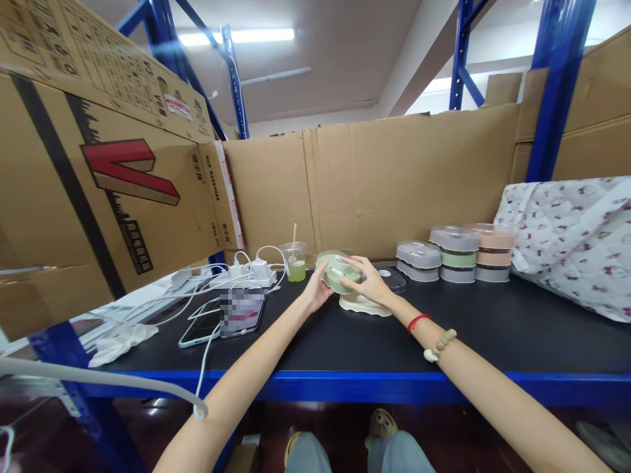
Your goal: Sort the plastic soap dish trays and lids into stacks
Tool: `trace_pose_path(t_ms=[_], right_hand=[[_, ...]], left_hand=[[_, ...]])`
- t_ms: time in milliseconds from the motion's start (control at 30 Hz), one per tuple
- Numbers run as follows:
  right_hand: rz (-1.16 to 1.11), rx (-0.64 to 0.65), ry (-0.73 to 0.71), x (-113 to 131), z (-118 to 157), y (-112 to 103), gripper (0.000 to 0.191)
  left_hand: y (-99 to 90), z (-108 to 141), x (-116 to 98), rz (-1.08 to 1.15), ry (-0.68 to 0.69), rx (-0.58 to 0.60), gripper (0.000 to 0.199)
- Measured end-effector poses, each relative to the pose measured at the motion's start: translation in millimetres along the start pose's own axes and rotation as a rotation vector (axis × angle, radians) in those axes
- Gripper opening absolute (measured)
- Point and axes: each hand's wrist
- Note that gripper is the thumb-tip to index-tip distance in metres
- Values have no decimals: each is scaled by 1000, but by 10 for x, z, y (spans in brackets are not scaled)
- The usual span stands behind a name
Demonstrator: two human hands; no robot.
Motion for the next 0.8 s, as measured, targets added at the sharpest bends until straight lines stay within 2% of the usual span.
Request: trace_pose_path(t_ms=[300,400,467,600,700,800], right_hand=[[48,-9,-49,11,22,47,56],[111,-5,-93,22,31,41,67],[178,0,-169,42,26,13,76],[284,17,-321,83,-10,-70,62],[337,-23,-326,66,-43,-145,63],[415,-129,-278,-13,-82,-271,66]], left_hand=[[-2,-3,10,44,13,-37,13],[17,13,9,66,14,-53,12],[34,29,-8,99,12,-54,15],[24,21,-80,109,-11,11,34],[-45,-31,-136,64,8,5,46],[-131,-80,-173,30,32,-26,45]])
Point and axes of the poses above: each hand's wrist, its own z-axis away from the middle knuckle, its own y-axis out of the palm, x = y × z, and after that the axes turned 9 degrees about -x, right-handed
